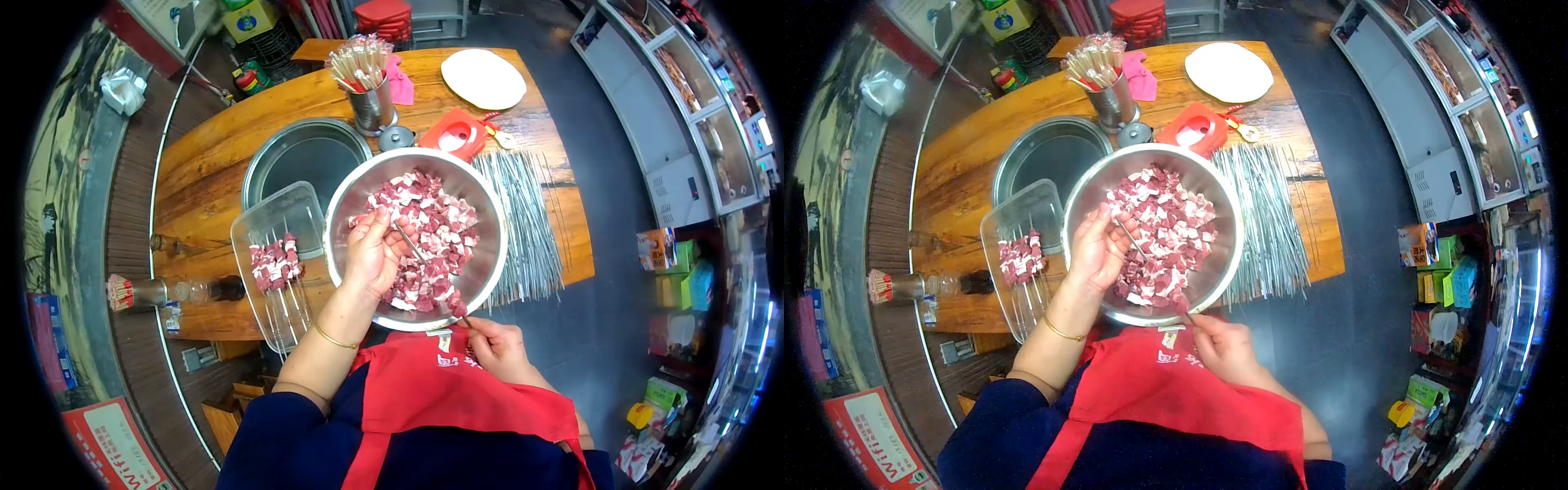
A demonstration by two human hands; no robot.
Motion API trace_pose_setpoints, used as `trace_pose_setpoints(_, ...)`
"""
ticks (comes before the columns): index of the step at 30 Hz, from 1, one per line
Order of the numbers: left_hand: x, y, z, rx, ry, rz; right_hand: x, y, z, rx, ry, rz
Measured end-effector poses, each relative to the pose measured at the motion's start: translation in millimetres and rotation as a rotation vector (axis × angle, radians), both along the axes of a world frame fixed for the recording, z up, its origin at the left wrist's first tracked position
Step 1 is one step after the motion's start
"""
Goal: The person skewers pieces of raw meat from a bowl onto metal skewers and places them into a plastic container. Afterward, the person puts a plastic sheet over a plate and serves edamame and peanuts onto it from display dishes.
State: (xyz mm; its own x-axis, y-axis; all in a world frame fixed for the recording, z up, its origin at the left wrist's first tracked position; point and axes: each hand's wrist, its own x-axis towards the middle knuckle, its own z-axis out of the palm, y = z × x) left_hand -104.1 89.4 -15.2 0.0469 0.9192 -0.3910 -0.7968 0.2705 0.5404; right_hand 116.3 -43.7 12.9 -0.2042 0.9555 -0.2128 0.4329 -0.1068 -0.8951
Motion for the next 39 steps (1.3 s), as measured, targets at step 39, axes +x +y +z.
trace_pose_setpoints(39, 23.3, 3.3, 22.5, 0.158, 0.09, -0.137, -6.0, -12.5, -7.0, 0.083, 0.092, -0.072)
